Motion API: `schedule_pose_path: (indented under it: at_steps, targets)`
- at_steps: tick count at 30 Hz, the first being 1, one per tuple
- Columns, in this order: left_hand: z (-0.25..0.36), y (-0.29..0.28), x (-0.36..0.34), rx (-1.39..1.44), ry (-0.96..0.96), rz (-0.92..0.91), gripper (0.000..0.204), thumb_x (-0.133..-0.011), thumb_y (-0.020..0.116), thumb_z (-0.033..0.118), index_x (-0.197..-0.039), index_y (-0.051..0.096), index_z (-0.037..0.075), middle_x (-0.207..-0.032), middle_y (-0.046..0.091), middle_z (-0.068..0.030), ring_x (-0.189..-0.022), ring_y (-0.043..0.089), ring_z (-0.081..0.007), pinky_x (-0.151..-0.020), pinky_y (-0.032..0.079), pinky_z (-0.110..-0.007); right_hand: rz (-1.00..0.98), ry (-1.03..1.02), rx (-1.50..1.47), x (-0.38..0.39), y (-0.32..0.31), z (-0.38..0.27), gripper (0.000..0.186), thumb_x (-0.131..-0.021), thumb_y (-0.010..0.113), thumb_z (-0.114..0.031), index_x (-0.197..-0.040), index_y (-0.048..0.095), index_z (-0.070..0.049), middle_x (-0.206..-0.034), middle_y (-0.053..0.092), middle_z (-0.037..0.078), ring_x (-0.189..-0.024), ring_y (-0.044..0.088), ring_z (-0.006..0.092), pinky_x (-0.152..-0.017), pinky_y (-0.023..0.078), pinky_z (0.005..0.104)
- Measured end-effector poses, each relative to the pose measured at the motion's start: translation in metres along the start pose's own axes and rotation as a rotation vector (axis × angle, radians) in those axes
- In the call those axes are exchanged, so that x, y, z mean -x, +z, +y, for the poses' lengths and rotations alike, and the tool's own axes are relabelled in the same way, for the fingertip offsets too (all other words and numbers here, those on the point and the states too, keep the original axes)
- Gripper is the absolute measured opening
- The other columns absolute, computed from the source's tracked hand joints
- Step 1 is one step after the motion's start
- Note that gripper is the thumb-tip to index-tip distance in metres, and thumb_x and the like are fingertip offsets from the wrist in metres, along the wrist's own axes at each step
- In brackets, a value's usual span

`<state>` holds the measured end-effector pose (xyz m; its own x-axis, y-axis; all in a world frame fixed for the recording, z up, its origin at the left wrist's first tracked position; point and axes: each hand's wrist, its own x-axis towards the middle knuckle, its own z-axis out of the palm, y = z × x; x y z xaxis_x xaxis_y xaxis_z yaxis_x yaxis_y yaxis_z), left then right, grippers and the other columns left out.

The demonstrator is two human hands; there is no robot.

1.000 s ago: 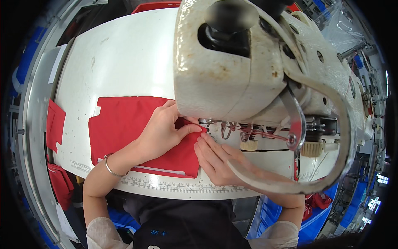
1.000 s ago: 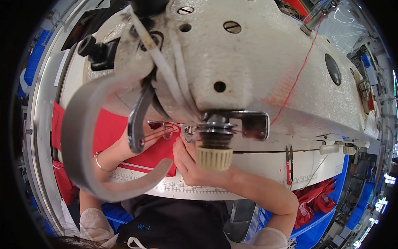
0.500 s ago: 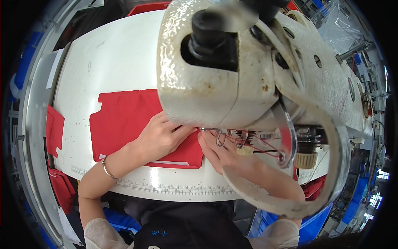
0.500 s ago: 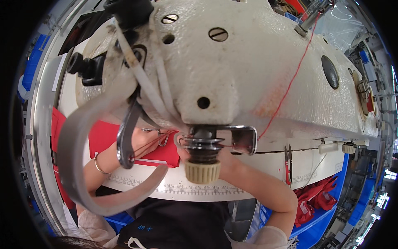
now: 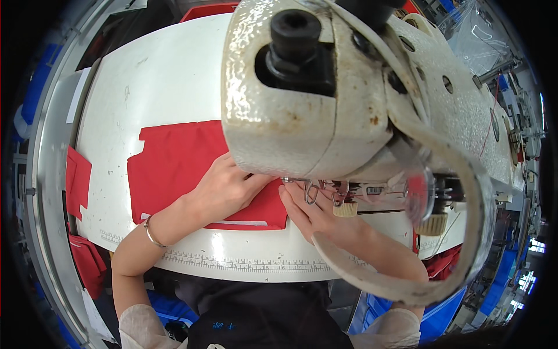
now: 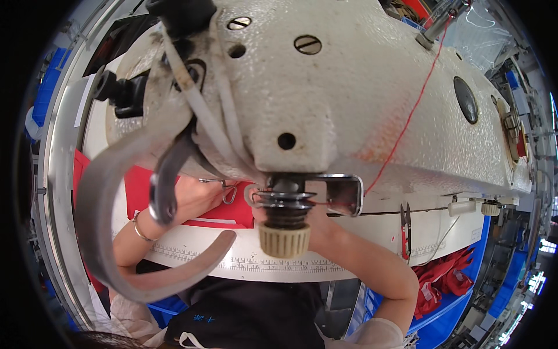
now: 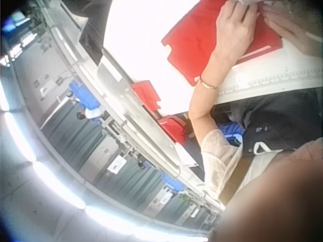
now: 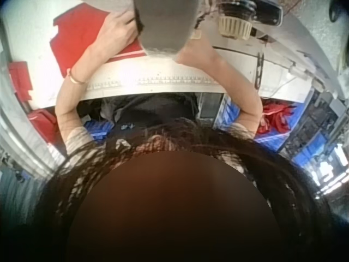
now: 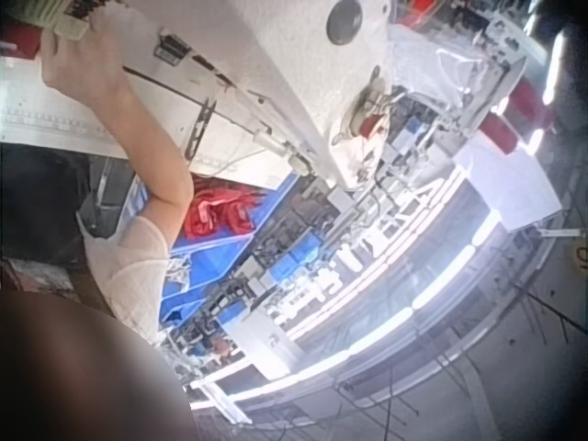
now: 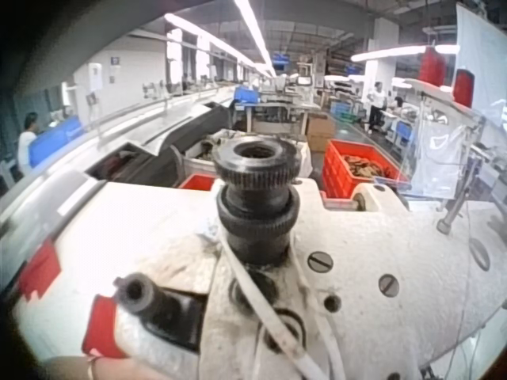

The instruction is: Sewing brand labels and white straps onto red fabric pieces using an industrial sewing machine.

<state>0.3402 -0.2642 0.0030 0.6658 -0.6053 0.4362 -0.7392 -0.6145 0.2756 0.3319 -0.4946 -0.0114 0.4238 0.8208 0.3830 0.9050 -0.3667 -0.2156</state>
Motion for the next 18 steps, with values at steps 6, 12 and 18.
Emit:
schedule_pose_path:
  at_steps: [6,12,18]
  targets:
    - [-0.003,0.007,0.008,0.042,0.006,0.023,0.028,-0.069,0.065,0.004,-0.096,0.068,0.001,-0.094,0.062,-0.0114,-0.087,0.059,-0.0296,-0.076,0.051,-0.038,0.045,0.221,-0.360,-0.006,0.004,-0.006,0.018,-0.081,0.066,-0.010,-0.097,0.061,-0.002,-0.093,0.063,0.007,-0.084,0.061,0.0161,-0.073,0.050,0.0293]
    - [0.009,-0.009,0.001,0.163,-0.199,-0.086,0.015,-0.077,0.069,0.013,-0.087,0.067,0.002,-0.092,0.059,-0.0107,-0.089,0.055,-0.0282,-0.081,0.046,-0.036,0.092,0.451,-0.721,-0.014,0.008,-0.008,0.016,-0.082,0.068,-0.009,-0.095,0.060,-0.003,-0.088,0.064,0.005,-0.079,0.062,0.0139,-0.070,0.050,0.0283]
    - [0.035,-0.032,0.014,0.692,-0.470,-0.183,0.019,-0.072,0.076,0.005,-0.083,0.060,0.005,-0.094,0.057,-0.0053,-0.088,0.049,-0.0232,-0.073,0.044,-0.034,0.233,0.145,-0.343,-0.013,0.004,-0.014,0.019,-0.077,0.074,-0.007,-0.092,0.063,-0.005,-0.083,0.065,0.002,-0.073,0.062,0.0110,-0.065,0.050,0.0277]
